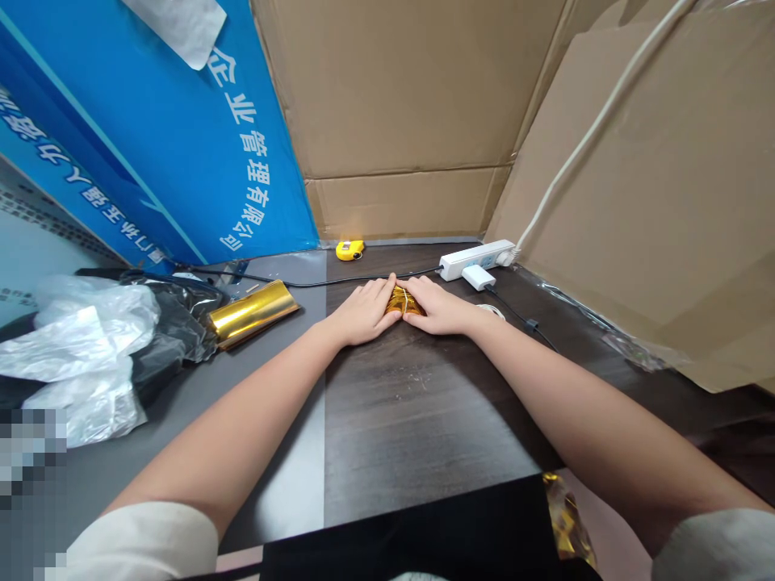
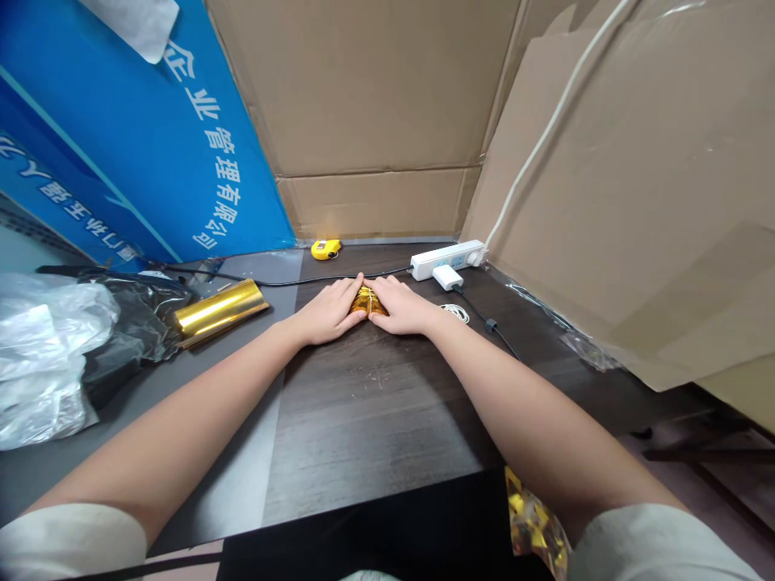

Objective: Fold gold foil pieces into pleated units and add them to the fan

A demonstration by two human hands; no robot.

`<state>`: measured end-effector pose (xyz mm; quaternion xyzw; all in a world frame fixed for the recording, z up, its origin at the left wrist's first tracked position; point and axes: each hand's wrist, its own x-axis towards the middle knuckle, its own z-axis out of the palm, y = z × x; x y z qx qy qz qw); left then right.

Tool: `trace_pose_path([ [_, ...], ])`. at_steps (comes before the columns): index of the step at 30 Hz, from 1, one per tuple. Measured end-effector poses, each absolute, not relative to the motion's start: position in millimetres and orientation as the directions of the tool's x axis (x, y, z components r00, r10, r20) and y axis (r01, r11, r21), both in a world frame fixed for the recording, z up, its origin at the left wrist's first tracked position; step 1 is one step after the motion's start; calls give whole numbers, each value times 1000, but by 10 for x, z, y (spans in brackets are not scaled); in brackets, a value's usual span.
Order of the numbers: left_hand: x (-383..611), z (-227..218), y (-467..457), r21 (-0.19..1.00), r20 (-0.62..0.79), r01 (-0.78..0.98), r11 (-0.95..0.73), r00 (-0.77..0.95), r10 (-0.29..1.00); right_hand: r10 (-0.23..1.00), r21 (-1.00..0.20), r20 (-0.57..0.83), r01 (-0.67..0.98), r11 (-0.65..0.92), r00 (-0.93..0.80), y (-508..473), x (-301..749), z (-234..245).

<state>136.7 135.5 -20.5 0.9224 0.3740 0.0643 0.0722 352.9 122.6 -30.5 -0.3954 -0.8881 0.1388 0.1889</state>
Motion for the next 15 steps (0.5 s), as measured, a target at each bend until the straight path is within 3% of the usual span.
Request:
trace_pose_path([
  [8,1401,-243,1328,193,41,715,-672,679,733,804,-421,180,694,584,-567,1188,3431,-338],
  [15,1373,-241,1361,289,100,673,-681,687,720,806,-398,170,709,582,-567,1214,3516,-324],
])
